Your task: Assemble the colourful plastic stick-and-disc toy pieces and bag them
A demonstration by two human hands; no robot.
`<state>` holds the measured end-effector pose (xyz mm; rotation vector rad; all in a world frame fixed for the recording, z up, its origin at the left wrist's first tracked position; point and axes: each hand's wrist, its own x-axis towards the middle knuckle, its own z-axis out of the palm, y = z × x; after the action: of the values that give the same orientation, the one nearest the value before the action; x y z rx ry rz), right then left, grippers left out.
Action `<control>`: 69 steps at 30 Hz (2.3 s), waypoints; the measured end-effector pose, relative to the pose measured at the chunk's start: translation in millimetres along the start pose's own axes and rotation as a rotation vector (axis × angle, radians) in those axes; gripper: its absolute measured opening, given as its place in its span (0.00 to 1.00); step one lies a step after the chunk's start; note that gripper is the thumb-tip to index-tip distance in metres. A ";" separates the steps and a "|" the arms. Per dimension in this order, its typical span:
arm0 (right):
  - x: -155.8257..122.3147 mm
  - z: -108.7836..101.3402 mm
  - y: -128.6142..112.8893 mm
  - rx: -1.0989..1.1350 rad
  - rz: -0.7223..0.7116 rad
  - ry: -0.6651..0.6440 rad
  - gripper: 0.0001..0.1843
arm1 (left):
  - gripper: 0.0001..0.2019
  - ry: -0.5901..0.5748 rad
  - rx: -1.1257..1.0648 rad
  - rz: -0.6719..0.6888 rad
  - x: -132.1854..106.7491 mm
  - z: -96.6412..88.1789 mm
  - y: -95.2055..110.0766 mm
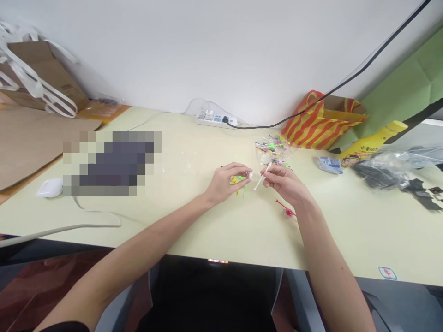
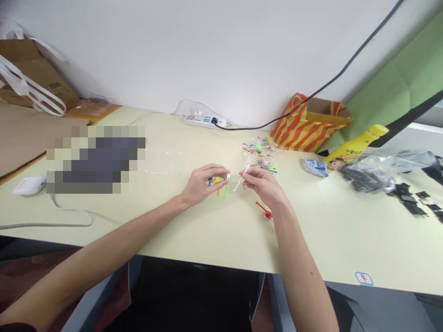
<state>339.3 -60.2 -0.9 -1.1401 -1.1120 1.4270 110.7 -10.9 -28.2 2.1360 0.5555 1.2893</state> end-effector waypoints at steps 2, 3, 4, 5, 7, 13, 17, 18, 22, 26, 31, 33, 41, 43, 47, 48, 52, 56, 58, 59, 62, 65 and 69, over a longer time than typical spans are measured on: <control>1.1 -1.5 1.2 -0.027 0.003 0.013 0.16 | 0.10 -0.004 0.028 0.025 0.7 0.1 0.4; 1.7 -2.2 1.8 -0.036 0.002 0.018 0.17 | 0.10 -0.009 0.042 0.036 1.6 0.1 0.5; 2.4 -2.9 2.5 -0.042 0.000 0.025 0.17 | 0.10 -0.017 0.055 0.045 3.0 0.1 0.6; 3.1 -3.8 3.3 -0.046 -0.003 0.031 0.17 | 0.10 -0.026 0.068 0.053 5.0 0.1 0.7; 4.3 -5.9 4.8 -0.051 -0.008 0.040 0.18 | 0.09 -0.058 0.097 0.062 10.9 0.3 1.0; 3.9 -13.2 5.7 -0.043 -0.019 0.026 0.17 | 0.08 -0.177 0.207 0.113 34.8 6.9 -2.5; 2.8 -15.5 4.0 -0.074 -0.009 0.007 0.18 | 0.08 -0.141 0.269 0.124 36.4 12.0 -9.8; 3.0 -16.0 4.1 -0.091 -0.011 0.011 0.19 | 0.08 -0.117 0.284 0.114 34.2 12.4 -12.0; 4.3 -18.0 6.6 -0.204 -0.023 0.074 0.23 | 0.09 -0.132 0.338 0.104 23.2 10.1 -20.3; 6.3 -18.9 9.3 -0.397 -0.023 0.129 0.23 | 0.10 -0.237 0.383 0.110 18.1 10.0 -24.2; 12.3 -19.4 17.8 -0.633 0.001 0.135 0.18 | 0.08 -0.403 0.504 0.117 14.7 15.3 -24.5; 13.9 -18.5 22.0 -0.718 -0.016 0.112 0.17 | 0.08 -0.429 0.521 0.130 12.9 16.0 -23.6; 13.0 1.1 26.5 -0.904 -0.078 0.042 0.15 | 0.11 -0.471 0.561 0.145 8.8 14.6 -20.3; 12.2 3.2 24.2 -0.914 -0.090 0.033 0.15 | 0.11 -0.468 0.573 0.156 8.3 15.2 -20.8; 2.4 -4.3 9.5 -0.838 -0.095 0.001 0.17 | 0.11 -0.438 0.582 0.144 6.7 14.1 -21.1; -2.7 -7.9 3.9 -0.824 -0.085 -0.001 0.18 | 0.12 -0.428 0.578 0.139 6.3 13.1 -20.7; -33.5 -22.6 -17.7 -0.937 0.009 -0.040 0.22 | 0.14 -0.380 0.537 0.128 6.3 7.5 -17.7; -66.0 -30.1 -27.7 -1.034 0.146 -0.019 0.23 | 0.14 -0.333 0.492 0.115 8.6 4.7 -14.3; -76.6 -30.8 -28.5 -1.065 0.184 -0.002 0.22 | 0.15 -0.325 0.475 0.120 9.3 4.8 -13.2; -80.1 -30.6 -28.2 -1.079 0.191 0.004 0.21 | 0.15 -0.324 0.469 0.128 9.4 5.2 -12.8; -84.0 -27.6 -25.4 -1.114 0.188 0.028 0.20 | 0.14 -0.312 0.459 0.160 8.6 6.8 -12.3; -81.6 -21.9 -21.1 -1.192 0.191 0.031 0.15 | 0.14 -0.293 0.458 0.191 7.1 8.6 -12.5; -77.1 -16.5 -15.2 -1.270 0.251 -0.016 0.07 | 0.13 -0.278 0.457 0.217 6.3 9.4 -12.3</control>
<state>365.4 -133.2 20.0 -2.1704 -2.0248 0.7892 121.2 -0.3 -35.7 2.7648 0.5498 1.0126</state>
